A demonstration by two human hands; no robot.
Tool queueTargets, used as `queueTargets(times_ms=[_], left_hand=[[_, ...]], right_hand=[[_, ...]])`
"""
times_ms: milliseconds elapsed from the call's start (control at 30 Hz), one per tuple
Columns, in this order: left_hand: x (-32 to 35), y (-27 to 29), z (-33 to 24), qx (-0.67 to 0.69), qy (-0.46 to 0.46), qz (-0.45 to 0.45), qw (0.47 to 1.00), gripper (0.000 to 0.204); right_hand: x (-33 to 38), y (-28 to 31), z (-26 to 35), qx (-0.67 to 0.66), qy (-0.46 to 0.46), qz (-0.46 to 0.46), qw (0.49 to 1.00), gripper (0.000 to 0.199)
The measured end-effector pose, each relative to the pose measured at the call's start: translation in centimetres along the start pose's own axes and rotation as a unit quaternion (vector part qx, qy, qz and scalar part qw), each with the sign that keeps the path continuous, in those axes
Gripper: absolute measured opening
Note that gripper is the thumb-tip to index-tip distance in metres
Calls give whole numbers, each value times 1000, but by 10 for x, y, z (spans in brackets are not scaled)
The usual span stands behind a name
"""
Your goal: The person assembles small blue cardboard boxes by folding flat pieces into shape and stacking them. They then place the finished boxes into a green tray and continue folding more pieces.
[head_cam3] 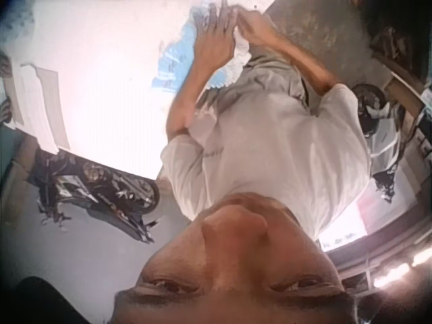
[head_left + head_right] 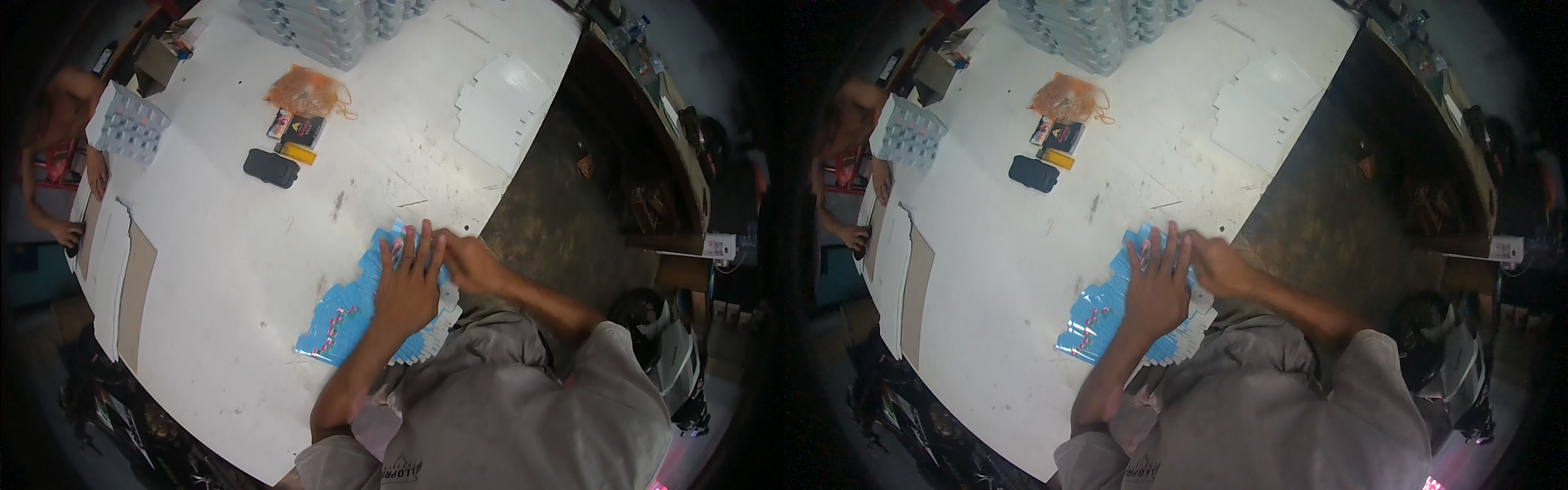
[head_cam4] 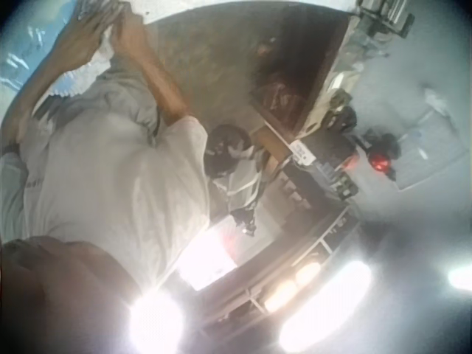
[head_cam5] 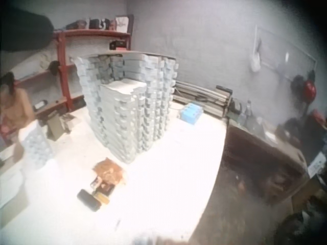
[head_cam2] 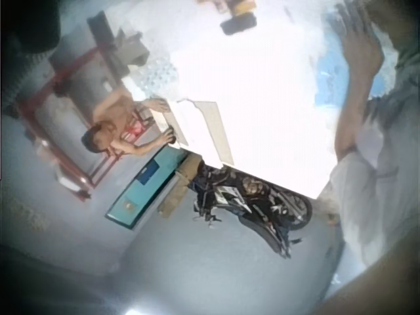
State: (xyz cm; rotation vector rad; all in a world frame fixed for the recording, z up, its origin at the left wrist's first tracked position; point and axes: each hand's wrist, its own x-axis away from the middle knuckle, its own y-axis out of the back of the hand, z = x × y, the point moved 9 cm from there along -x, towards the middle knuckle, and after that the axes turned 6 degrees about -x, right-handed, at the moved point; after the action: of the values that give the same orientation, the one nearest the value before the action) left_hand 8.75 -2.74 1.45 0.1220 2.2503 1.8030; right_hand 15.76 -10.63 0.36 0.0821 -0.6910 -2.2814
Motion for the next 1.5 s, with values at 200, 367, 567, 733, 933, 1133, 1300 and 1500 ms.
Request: queueTargets(times_ms=[200,367,567,733,933,1133,1300,1500], left_hand=[[7,-16,5,92,-13,32,995,64],[5,-23,5,168,18,61,984,58],[3,-8,5,124,23,5,992,68],[7,-15,0,41,-2,47,998,74],[-1,-7,5,134,2,28,991,85],[8,-3,14,185,-11,2,983,82],[5,-11,19,209,0,2,978,65],[9,-13,14,194,21,4,981,51]], right_hand=[[-40,112,-8,445,170,-327,816,33],[-43,113,-77,155,53,-236,958,39],[-20,51,-15,302,99,-141,937,35],[6,-4,-13,73,-91,66,991,18],[-15,56,-19,340,88,-254,901,39],[-19,57,-37,257,92,-234,933,41],[-15,58,-26,222,127,-228,939,36],[-7,55,-21,219,131,-229,939,28]])
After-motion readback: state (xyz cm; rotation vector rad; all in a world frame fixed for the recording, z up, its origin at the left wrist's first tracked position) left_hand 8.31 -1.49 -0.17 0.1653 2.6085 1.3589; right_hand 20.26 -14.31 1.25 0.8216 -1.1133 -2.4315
